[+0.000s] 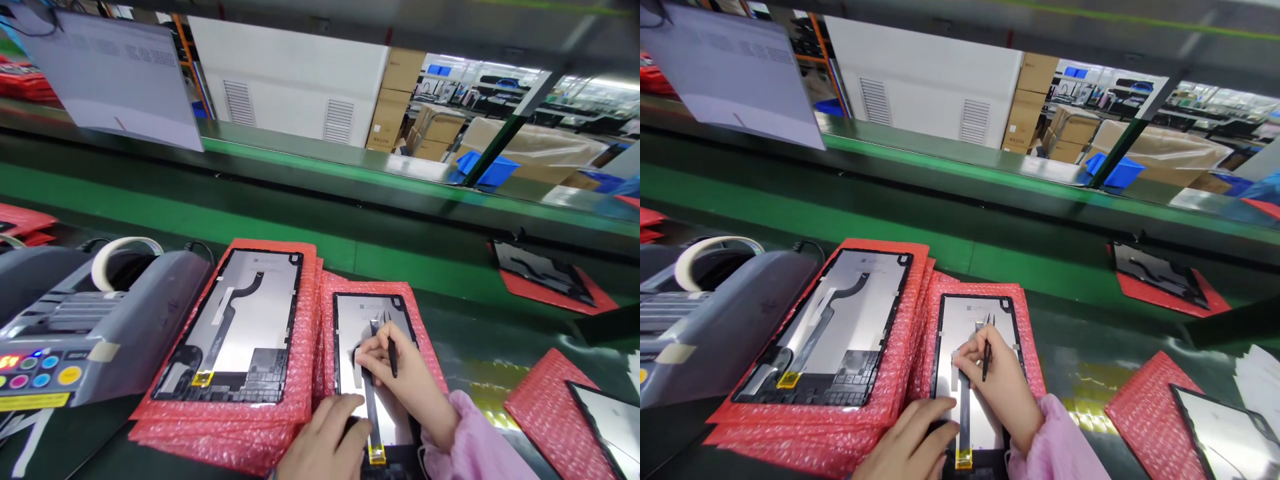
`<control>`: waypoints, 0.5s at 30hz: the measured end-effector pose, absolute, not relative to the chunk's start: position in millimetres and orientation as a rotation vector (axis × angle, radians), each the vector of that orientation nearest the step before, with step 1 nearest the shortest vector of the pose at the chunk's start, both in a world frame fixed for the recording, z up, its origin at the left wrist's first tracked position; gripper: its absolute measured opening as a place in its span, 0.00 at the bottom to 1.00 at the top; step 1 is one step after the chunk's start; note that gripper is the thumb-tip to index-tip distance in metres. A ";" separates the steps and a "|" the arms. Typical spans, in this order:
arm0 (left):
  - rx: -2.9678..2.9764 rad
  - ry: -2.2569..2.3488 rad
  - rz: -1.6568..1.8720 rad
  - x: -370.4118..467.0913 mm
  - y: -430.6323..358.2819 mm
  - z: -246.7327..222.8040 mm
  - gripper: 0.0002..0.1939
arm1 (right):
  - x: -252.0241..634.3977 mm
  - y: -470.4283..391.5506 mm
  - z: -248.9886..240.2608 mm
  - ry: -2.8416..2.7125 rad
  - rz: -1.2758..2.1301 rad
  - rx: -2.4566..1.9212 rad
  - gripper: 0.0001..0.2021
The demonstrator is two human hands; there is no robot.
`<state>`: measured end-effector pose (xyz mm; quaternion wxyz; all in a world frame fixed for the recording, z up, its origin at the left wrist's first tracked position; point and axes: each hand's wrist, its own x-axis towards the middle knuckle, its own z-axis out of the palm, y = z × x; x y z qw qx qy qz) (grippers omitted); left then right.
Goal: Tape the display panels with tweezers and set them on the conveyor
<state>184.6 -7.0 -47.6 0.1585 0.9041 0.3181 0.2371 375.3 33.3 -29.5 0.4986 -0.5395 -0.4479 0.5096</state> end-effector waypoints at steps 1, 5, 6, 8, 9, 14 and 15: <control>2.679 0.952 0.680 187.2 -7.3 -53.3 0.20 | 375.3 32.8 -28.8 -1.082 1.223 -1.314 0.25; 2.834 1.066 0.718 194.3 -8.4 -72.2 0.16 | 374.6 31.4 -28.3 -1.090 1.202 -1.326 0.24; 2.842 1.082 0.721 195.1 -8.2 -75.4 0.15 | 374.3 31.3 -29.1 -1.093 1.197 -1.331 0.23; 2.841 1.089 0.726 195.5 -7.5 -79.6 0.15 | 373.7 31.4 -31.5 -1.105 1.187 -1.352 0.23; 2.835 1.091 0.740 195.3 -6.9 -80.6 0.15 | 373.5 31.6 -32.9 -1.112 1.180 -1.368 0.22; 2.887 0.974 0.666 193.4 -5.1 -77.9 0.20 | 376.7 33.7 -36.2 -1.162 1.078 -1.463 0.20; 2.897 0.962 0.645 193.4 -5.3 -77.2 0.21 | 378.5 34.1 -36.2 -1.194 1.012 -1.487 0.20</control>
